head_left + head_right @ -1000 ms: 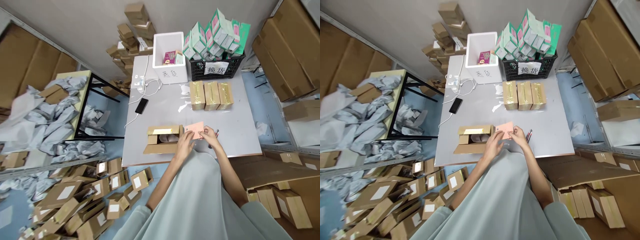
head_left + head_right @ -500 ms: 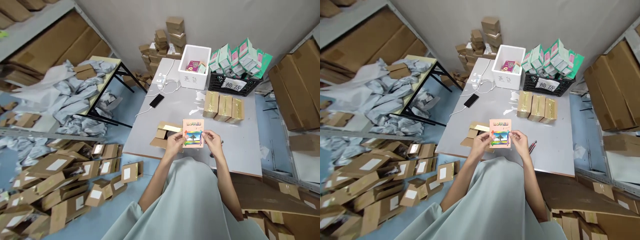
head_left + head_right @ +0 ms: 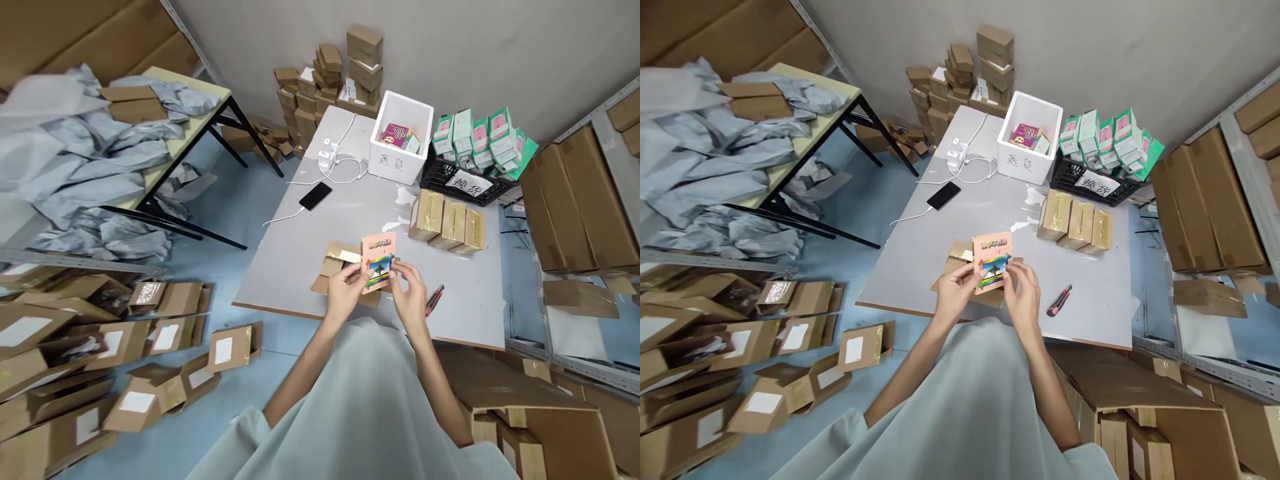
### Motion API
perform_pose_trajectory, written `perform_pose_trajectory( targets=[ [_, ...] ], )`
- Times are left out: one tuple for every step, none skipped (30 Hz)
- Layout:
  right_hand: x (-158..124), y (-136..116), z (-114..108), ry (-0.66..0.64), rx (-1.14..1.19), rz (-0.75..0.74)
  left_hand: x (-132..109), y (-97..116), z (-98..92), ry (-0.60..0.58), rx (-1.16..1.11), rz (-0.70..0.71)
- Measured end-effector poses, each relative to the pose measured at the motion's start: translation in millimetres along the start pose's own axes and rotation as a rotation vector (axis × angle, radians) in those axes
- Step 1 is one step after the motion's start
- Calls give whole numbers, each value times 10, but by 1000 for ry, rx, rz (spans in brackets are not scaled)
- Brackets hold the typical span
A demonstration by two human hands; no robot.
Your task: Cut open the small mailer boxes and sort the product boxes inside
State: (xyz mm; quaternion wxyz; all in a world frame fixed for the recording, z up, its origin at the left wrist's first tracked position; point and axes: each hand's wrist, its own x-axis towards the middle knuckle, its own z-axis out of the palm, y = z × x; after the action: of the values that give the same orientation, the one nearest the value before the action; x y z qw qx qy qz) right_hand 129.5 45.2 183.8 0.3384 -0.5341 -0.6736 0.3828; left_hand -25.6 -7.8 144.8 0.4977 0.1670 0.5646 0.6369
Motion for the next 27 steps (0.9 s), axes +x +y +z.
perform_pose_trajectory(
  targets=[
    [-37, -74, 100, -23, 10, -13, -2, 28, -44, -26, 12, 27],
    [-67, -136, 204, -42, 31, -5, -8, 60, -92, -68, 35, 64],
    [-88, -182, 309, -55, 65, 26, -17, 94, -146, -120, 72, 108],
    [-98, -211, 409, -60, 111, 73, -25, 129, -208, -175, 121, 155],
    [-96, -224, 501, -56, 163, 125, -30, 161, -278, -229, 178, 199],
    [-84, -225, 578, -45, 215, 172, -26, 188, -357, -275, 230, 233],
    [-64, -220, 638, -28, 263, 208, -11, 211, -447, -298, 271, 254],
    [-40, -214, 681, -10, 306, 230, 16, 229, -545, -290, 298, 264],
    [-18, -213, 707, 3, 342, 242, 53, 244, -650, -246, 312, 268],
    [-2, -221, 723, 11, 371, 246, 99, 258, -760, -179, 316, 264],
    [5, -238, 733, 11, 395, 249, 147, 274, -870, -116, 308, 243],
    [3, -265, 744, 6, 419, 254, 194, 294, -975, -83, 288, 201],
    [-8, -298, 760, -2, 442, 264, 234, 319, -1074, -94, 252, 144],
    [-25, -334, 786, -9, 461, 279, 264, 348, -1161, -145, 203, 77],
    [-47, -368, 821, -14, 473, 298, 282, 380, -1236, -216, 145, 12],
    [-69, -397, 866, -19, 478, 317, 289, 413, -1298, -279, 90, -41],
    [-92, -419, 916, -19, 473, 332, 288, 445, -1347, -315, 47, -78],
    [-114, -435, 968, -6, 458, 338, 281, 474, -1387, -319, 20, -99],
    [-136, -447, 1019, 21, 432, 333, 272, 499, -1417, -302, 8, -111],
    [-161, -457, 1066, 63, 397, 314, 261, 519, -1441, -273, 7, -114],
    [-190, -469, 1109, 113, 359, 286, 251, 535, -1460, -238, 19, -107],
    [-225, -487, 1148, 159, 324, 259, 240, 547, -1473, -199, 43, -84],
    [-266, -512, 1187, 188, 298, 239, 227, 558, -1481, -158, 76, -43],
    [-313, -544, 1230, 193, 287, 231, 209, 566, -1484, -119, 116, 14],
    [-362, -584, 1277, 176, 293, 234, 185, 572, -1482, -89, 162, 86],
    [-412, -628, 1332, 146, 316, 246, 154, 575, -1474, -73, 212, 173],
    [-459, -672, 1391, 113, 348, 261, 115, 575, -1463, -72, 263, 268]
  ],
)
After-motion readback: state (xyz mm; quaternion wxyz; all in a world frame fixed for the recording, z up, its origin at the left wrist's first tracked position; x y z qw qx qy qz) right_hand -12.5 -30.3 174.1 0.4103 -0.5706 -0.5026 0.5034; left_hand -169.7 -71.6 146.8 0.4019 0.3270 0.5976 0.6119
